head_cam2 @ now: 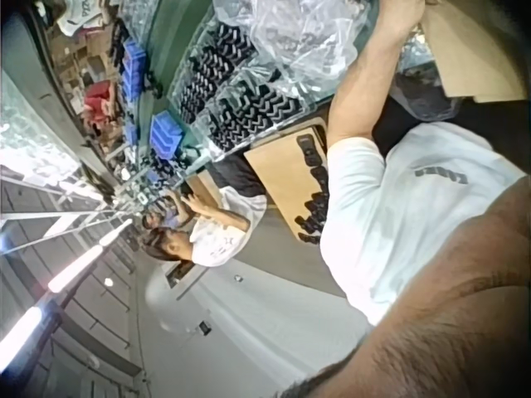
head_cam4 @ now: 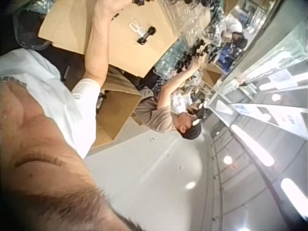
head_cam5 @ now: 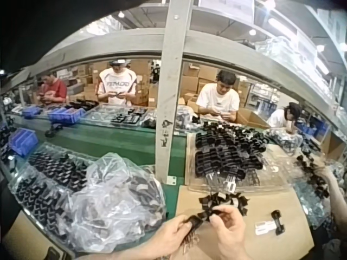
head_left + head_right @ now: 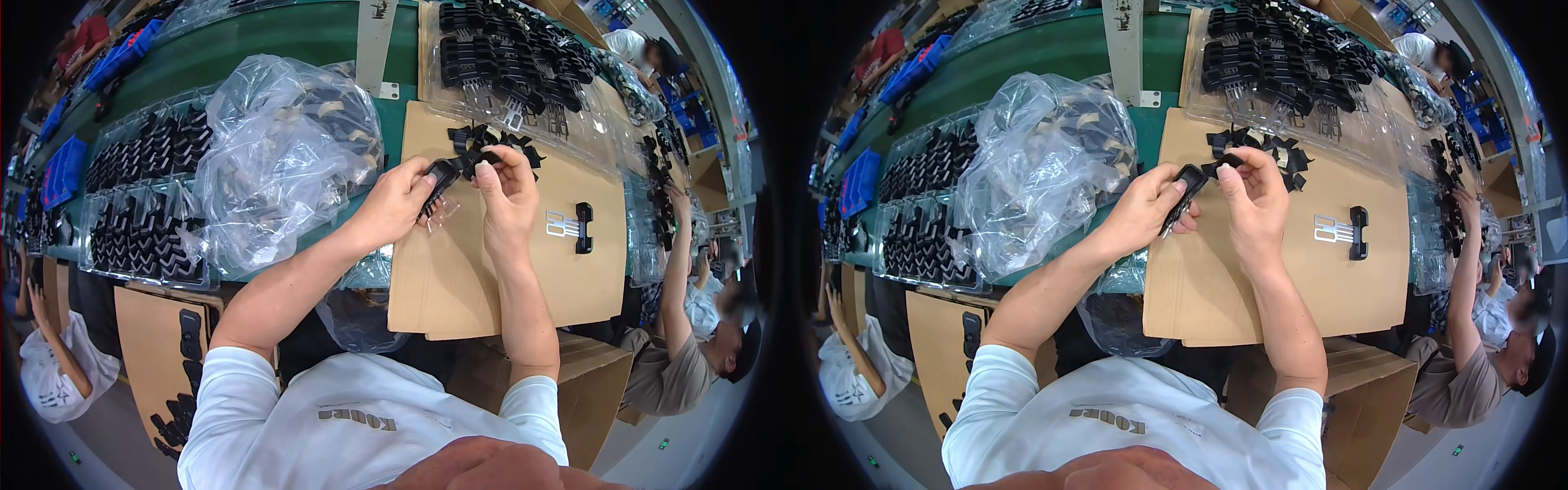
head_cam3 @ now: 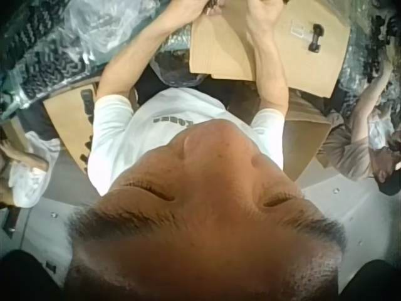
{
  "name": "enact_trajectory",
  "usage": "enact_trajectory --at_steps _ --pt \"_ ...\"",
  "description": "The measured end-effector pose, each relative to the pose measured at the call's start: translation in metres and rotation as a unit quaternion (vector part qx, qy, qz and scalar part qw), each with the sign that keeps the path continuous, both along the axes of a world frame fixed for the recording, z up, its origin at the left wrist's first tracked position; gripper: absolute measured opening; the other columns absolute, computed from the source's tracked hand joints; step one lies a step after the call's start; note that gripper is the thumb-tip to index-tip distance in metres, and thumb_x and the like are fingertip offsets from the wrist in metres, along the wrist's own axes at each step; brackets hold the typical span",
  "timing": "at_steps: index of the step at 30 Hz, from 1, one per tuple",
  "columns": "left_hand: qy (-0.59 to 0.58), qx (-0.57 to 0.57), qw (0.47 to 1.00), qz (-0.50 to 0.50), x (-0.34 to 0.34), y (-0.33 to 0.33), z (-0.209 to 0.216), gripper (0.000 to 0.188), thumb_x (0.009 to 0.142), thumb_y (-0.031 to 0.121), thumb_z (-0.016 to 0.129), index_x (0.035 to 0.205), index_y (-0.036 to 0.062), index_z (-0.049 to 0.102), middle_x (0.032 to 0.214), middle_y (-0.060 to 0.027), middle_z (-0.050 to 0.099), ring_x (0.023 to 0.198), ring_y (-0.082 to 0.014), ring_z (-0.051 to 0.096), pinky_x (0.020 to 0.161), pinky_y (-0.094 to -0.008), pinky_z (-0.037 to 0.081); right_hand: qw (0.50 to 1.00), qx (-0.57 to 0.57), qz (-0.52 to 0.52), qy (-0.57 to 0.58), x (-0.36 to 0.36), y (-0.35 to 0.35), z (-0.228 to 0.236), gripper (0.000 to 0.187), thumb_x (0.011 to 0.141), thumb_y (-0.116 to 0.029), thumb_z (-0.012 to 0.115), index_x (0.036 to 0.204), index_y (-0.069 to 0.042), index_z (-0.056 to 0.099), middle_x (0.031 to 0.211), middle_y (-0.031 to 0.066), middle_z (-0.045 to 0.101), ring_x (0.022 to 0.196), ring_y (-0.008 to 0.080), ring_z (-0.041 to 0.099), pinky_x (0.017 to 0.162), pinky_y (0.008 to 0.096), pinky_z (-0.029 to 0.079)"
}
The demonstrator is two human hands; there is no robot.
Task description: The person assembles components by fitting metal inserts and small clip pieces onto plastic housings by hand.
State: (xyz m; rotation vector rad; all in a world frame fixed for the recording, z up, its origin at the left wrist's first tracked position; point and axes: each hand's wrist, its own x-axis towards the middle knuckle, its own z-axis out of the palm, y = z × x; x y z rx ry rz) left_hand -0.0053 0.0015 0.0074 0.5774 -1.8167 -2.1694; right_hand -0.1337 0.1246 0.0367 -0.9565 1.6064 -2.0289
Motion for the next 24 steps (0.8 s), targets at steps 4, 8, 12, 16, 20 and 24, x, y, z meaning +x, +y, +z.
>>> enact_trajectory --at_steps 4,8,12,16,20,24 --pt "0.03 0.013 0.999 0.013 0.0 0.003 0.001 0.023 0.11 0.008 0.043 0.128 -0.0024 0.052 0.092 -0.0096 0.068 0.072 -0.0154 0.067 0.064 -0.0271 0.054 0.999 0.04 -0.004 -0.011 -0.007 0.002 -0.002 0.024 0.096 0.003 0.067 0.119 -0.002 0.066 0.102 0.0062 0.067 0.093 0.0108 0.061 0.087 0.0235 0.048" --pt "0.034 0.005 0.999 0.023 -0.001 0.005 0.001 0.024 0.109 0.006 0.042 0.13 -0.0011 0.052 0.093 -0.0092 0.068 0.071 -0.0148 0.066 0.063 -0.0268 0.053 0.999 0.052 0.009 0.008 -0.012 0.006 -0.007 0.021 0.096 0.002 0.067 0.117 -0.001 0.066 0.104 0.0066 0.068 0.093 0.0101 0.061 0.086 0.0226 0.048" --pt "0.022 -0.01 1.0 0.016 -0.001 0.004 0.001 0.029 0.107 0.002 0.042 0.134 0.0003 0.051 0.097 -0.0099 0.069 0.072 -0.0137 0.064 0.063 -0.0263 0.052 0.996 0.092 0.005 0.022 -0.007 0.007 -0.003 0.02 0.096 0.0 0.069 0.116 -0.001 0.066 0.107 0.0071 0.069 0.095 0.0106 0.062 0.084 0.0225 0.048" --pt "0.021 -0.041 0.999 0.017 0.001 0.004 0.007 0.034 0.105 -0.001 0.043 0.137 0.0007 0.051 0.098 -0.0098 0.069 0.072 -0.013 0.063 0.063 -0.0252 0.051 0.994 0.106 -0.009 0.023 -0.006 0.009 -0.002 0.021 0.095 -0.001 0.069 0.116 0.0 0.066 0.111 0.0087 0.07 0.097 0.0119 0.063 0.081 0.0231 0.05" --pt "0.034 -0.029 0.999 0.025 0.0 0.006 0.004 0.037 0.103 -0.003 0.043 0.14 0.0005 0.05 0.096 -0.0096 0.069 0.073 -0.0124 0.062 0.064 -0.0245 0.05 0.998 0.064 0.0 0.026 -0.009 0.006 -0.006 0.02 0.095 -0.001 0.07 0.115 0.0 0.067 0.115 0.0102 0.07 0.099 0.0135 0.063 0.081 0.0248 0.051" --pt "0.048 -0.018 0.998 0.033 0.0 0.007 0.0 0.04 0.101 -0.005 0.044 0.141 0.0002 0.05 0.094 -0.0093 0.069 0.073 -0.0119 0.062 0.065 -0.0241 0.05 0.998 0.029 0.009 0.056 -0.008 0.002 -0.008 0.017 0.094 -0.002 0.071 0.111 0.002 0.069 0.118 0.0114 0.07 0.102 0.0155 0.064 0.083 0.0272 0.053"
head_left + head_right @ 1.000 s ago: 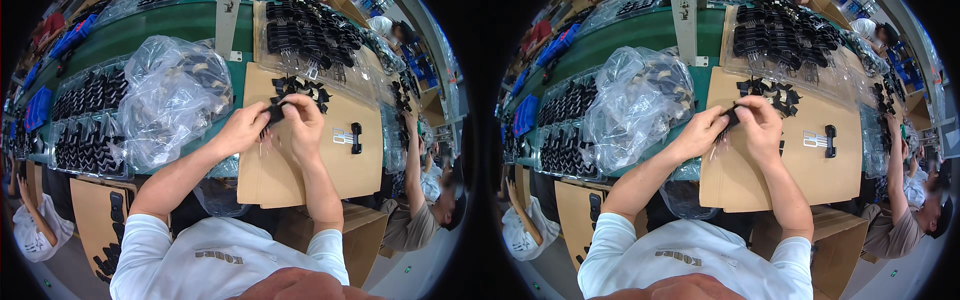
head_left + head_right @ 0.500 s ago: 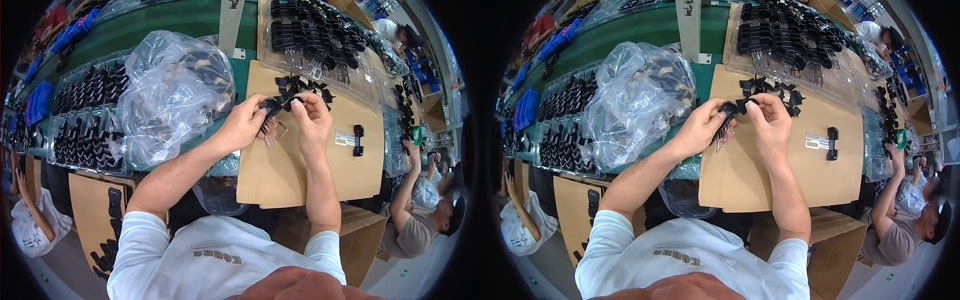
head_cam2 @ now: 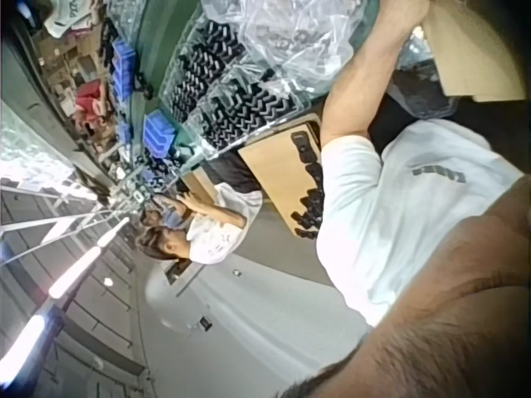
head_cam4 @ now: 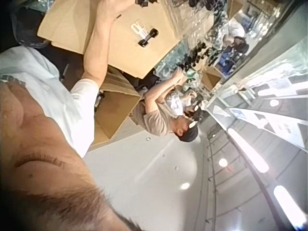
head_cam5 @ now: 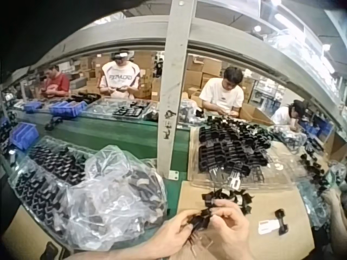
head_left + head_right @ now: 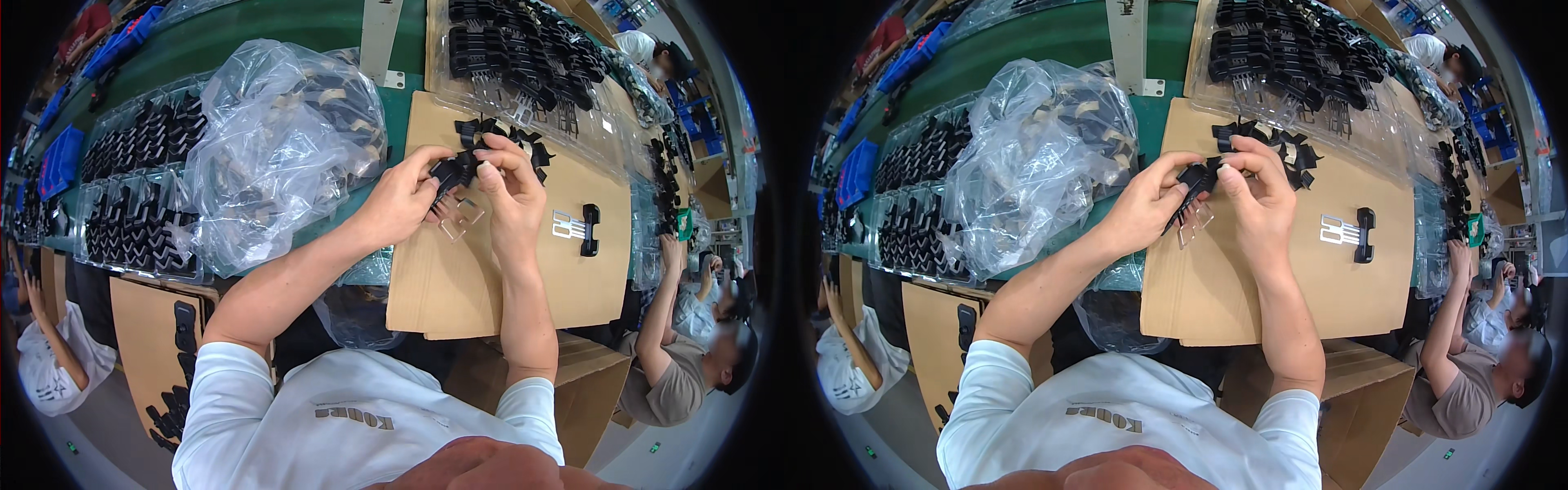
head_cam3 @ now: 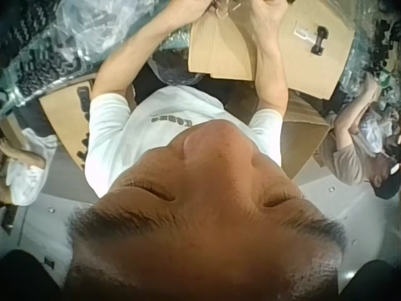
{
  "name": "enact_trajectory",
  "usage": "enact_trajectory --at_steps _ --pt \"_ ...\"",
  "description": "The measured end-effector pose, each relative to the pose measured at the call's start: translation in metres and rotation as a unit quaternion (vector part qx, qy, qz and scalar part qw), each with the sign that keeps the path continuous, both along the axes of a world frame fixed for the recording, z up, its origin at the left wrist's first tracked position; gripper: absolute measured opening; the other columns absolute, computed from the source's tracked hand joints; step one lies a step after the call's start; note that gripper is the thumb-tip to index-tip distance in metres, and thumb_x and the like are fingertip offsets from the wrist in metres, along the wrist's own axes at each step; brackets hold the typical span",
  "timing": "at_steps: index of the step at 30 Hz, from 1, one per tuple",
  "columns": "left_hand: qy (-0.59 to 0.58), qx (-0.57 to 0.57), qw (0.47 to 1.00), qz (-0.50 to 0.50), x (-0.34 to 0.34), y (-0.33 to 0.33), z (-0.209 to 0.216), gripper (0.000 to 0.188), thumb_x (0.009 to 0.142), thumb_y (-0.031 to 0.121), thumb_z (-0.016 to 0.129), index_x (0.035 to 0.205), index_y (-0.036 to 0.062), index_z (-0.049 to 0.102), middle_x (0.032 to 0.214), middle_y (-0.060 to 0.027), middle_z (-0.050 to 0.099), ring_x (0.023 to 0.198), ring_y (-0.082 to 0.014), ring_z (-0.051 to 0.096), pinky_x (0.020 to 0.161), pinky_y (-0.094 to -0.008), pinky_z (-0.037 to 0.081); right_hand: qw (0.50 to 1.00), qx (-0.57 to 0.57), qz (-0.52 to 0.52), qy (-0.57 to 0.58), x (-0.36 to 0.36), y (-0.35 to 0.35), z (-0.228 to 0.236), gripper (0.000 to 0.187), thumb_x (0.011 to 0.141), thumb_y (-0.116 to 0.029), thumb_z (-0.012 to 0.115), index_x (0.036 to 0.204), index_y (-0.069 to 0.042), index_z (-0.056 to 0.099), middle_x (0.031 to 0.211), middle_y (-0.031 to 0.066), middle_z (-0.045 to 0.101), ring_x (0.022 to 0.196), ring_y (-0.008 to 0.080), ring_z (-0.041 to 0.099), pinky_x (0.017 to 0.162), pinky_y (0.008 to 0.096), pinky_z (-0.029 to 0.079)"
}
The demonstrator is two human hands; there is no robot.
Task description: The person assembles components by fitting metal inserts and small clip pieces onto plastic housings by hand.
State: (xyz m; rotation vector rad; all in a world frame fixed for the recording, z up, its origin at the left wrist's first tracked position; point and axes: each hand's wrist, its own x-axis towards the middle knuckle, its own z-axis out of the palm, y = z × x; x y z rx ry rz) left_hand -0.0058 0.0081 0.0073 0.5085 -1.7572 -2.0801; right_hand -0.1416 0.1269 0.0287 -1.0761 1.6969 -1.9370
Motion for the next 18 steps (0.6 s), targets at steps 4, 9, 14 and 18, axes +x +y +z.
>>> enact_trajectory --at_steps 4,9,14,18 --pt "0.001 -0.033 0.999 0.005 0.0 0.0 -0.002 0.042 0.1 -0.006 0.045 0.141 0.0003 0.051 0.091 -0.0089 0.068 0.072 -0.0115 0.061 0.066 -0.0239 0.049 0.996 0.03 -0.014 0.081 0.006 -0.003 -0.002 0.013 0.092 -0.001 0.072 0.105 0.003 0.072 0.121 0.0122 0.07 0.104 0.0185 0.064 0.087 0.03 0.053" --pt "-0.004 -0.014 1.0 0.007 0.002 0.0 0.003 0.044 0.099 -0.008 0.045 0.142 0.0003 0.051 0.089 -0.0081 0.068 0.072 -0.0106 0.061 0.067 -0.0242 0.05 0.961 0.076 -0.066 0.257 0.007 -0.004 -0.01 0.009 0.088 0.0 0.074 0.096 0.002 0.075 0.121 0.0118 0.071 0.106 0.0227 0.065 0.09 0.0334 0.053" --pt "-0.001 -0.032 0.999 0.007 0.003 -0.001 0.001 0.046 0.098 -0.008 0.045 0.142 0.0006 0.052 0.086 -0.0067 0.067 0.071 -0.0093 0.058 0.065 -0.0234 0.048 0.935 0.068 -0.09 0.336 0.009 -0.006 -0.012 0.011 0.084 0.0 0.077 0.095 0.002 0.076 0.119 0.011 0.072 0.103 0.0257 0.066 0.089 0.0347 0.054" --pt "-0.012 -0.056 0.998 0.0 0.003 -0.002 0.0 0.047 0.097 -0.008 0.045 0.142 0.0013 0.053 0.082 -0.0054 0.066 0.069 -0.0083 0.055 0.063 -0.0228 0.046 0.915 0.056 -0.102 0.386 0.01 -0.007 -0.012 0.014 0.082 0.0 0.078 0.097 0.001 0.077 0.116 0.011 0.073 0.102 0.0263 0.067 0.089 0.0359 0.055"
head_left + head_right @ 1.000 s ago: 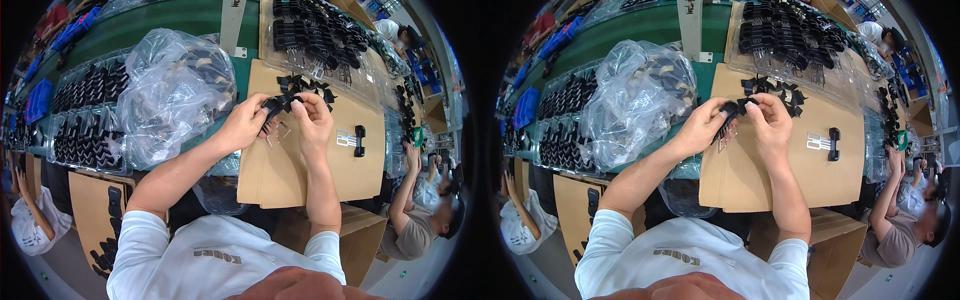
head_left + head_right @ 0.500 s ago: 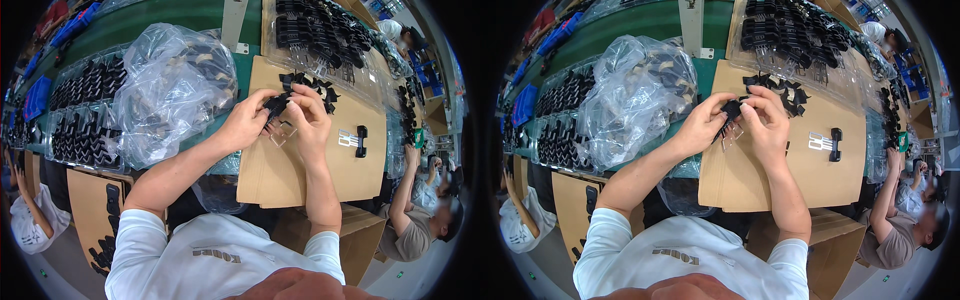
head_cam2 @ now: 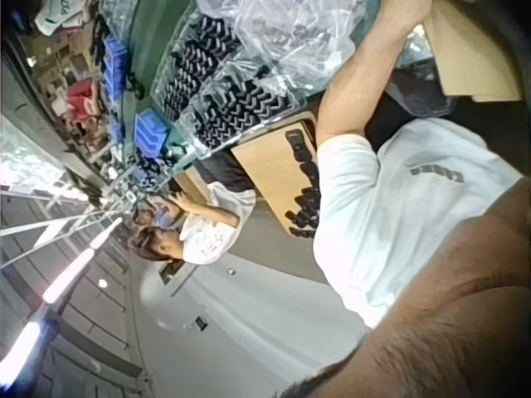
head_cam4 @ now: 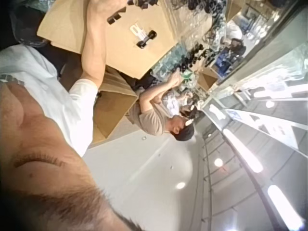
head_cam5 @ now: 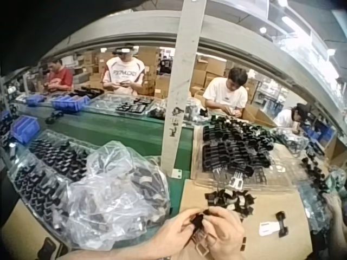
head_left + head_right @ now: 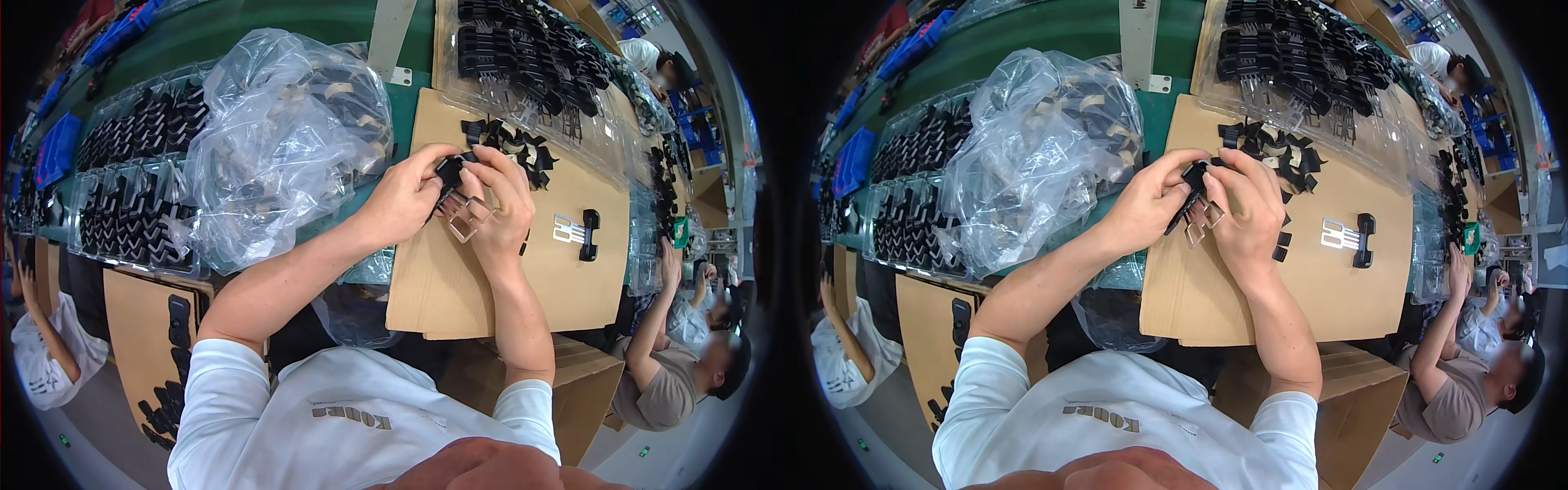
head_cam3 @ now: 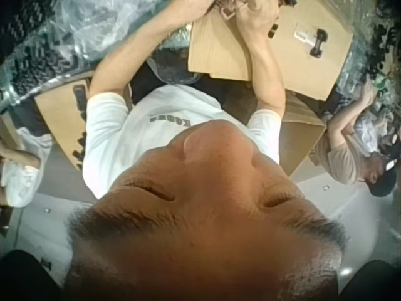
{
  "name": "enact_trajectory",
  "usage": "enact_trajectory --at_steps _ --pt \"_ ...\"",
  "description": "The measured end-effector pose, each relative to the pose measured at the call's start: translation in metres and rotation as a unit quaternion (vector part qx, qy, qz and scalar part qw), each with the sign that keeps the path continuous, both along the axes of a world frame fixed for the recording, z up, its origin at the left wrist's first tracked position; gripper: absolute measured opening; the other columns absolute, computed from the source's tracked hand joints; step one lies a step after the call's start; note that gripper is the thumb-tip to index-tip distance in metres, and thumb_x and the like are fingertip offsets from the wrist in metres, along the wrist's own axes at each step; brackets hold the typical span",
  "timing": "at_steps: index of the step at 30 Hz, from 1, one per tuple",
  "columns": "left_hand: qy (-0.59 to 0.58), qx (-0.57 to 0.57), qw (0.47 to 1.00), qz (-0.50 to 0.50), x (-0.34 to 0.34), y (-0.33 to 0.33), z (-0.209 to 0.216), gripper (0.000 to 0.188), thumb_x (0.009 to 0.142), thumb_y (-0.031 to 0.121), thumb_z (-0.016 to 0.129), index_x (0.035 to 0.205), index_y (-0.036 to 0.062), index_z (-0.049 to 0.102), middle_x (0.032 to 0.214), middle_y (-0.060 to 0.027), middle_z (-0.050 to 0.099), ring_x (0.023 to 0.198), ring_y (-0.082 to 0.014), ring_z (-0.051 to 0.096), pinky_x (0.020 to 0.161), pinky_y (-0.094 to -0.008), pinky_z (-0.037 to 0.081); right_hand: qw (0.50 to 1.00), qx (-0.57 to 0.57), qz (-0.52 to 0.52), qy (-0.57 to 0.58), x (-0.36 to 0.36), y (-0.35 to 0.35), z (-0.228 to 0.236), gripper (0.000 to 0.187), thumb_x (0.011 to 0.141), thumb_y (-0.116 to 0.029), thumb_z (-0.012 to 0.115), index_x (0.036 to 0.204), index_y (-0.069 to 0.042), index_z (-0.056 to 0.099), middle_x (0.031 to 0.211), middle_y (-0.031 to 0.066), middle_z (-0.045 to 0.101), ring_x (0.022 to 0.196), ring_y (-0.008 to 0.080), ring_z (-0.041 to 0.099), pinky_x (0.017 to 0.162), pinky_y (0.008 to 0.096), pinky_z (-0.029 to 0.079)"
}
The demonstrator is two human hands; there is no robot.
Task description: The person assembles components by fitting metal inserts and small clip pieces onto plastic housings by hand.
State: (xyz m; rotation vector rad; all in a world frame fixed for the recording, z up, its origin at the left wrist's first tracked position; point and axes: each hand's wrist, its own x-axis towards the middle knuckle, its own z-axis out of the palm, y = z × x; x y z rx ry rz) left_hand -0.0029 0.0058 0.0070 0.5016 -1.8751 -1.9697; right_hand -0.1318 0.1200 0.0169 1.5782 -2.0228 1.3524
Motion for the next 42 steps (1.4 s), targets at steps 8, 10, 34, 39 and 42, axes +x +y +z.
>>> enact_trajectory --at_steps 8,10,34,39,42 --pt "0.005 -0.013 1.0 -0.004 0.0008 -0.0009 -0.0005 0.048 0.096 -0.007 0.045 0.143 0.0007 0.052 0.081 -0.0047 0.065 0.068 -0.008 0.054 0.063 -0.0225 0.045 0.999 -0.003 -0.013 0.05 0.0026 -0.0021 -0.0001 0.017 0.079 0.0 0.079 0.096 0.0 0.077 0.115 0.0107 0.073 0.099 0.0268 0.067 0.087 0.0369 0.055" --pt "0.012 -0.012 1.0 -0.006 0.0009 -0.0015 -0.0012 0.049 0.096 -0.007 0.045 0.144 0.0003 0.052 0.081 -0.0048 0.066 0.068 -0.0082 0.055 0.063 -0.0225 0.046 0.998 -0.006 -0.017 0.065 0.0034 -0.0026 0.0 0.018 0.078 0.0 0.079 0.095 0.0 0.076 0.115 0.0106 0.073 0.099 0.027 0.067 0.087 0.0372 0.056" --pt "0.038 0.047 0.998 -0.025 -0.001 -0.0004 -0.0065 0.046 0.1 -0.008 0.044 0.145 -0.0021 0.05 0.086 -0.0068 0.067 0.074 -0.0097 0.062 0.068 -0.0229 0.051 0.999 -0.031 -0.029 -0.003 0.004 0.0005 -0.0008 0.016 0.08 0.001 0.077 0.096 0.001 0.077 0.112 0.0107 0.075 0.095 0.0245 0.068 0.084 0.0347 0.055" --pt "0.037 0.05 0.998 -0.02 0.0005 -0.0002 0.0001 0.045 0.1 -0.008 0.044 0.144 -0.0025 0.05 0.088 -0.0075 0.067 0.075 -0.0103 0.062 0.069 -0.0232 0.051 0.998 -0.043 -0.031 -0.017 0.0025 0.0013 -0.0028 0.014 0.082 0.001 0.077 0.096 0.001 0.077 0.11 0.0098 0.075 0.093 0.0231 0.068 0.084 0.0341 0.055" --pt "0.041 0.061 0.997 -0.019 0.0001 0.0007 0.0007 0.045 0.1 -0.008 0.044 0.144 -0.0025 0.05 0.088 -0.0076 0.067 0.075 -0.0104 0.062 0.069 -0.0232 0.051 0.999 -0.045 -0.03 -0.007 0.0024 0.0009 -0.003 0.014 0.082 0.001 0.077 0.095 0.001 0.077 0.109 0.0094 0.075 0.092 0.0228 0.067 0.083 0.0339 0.055"
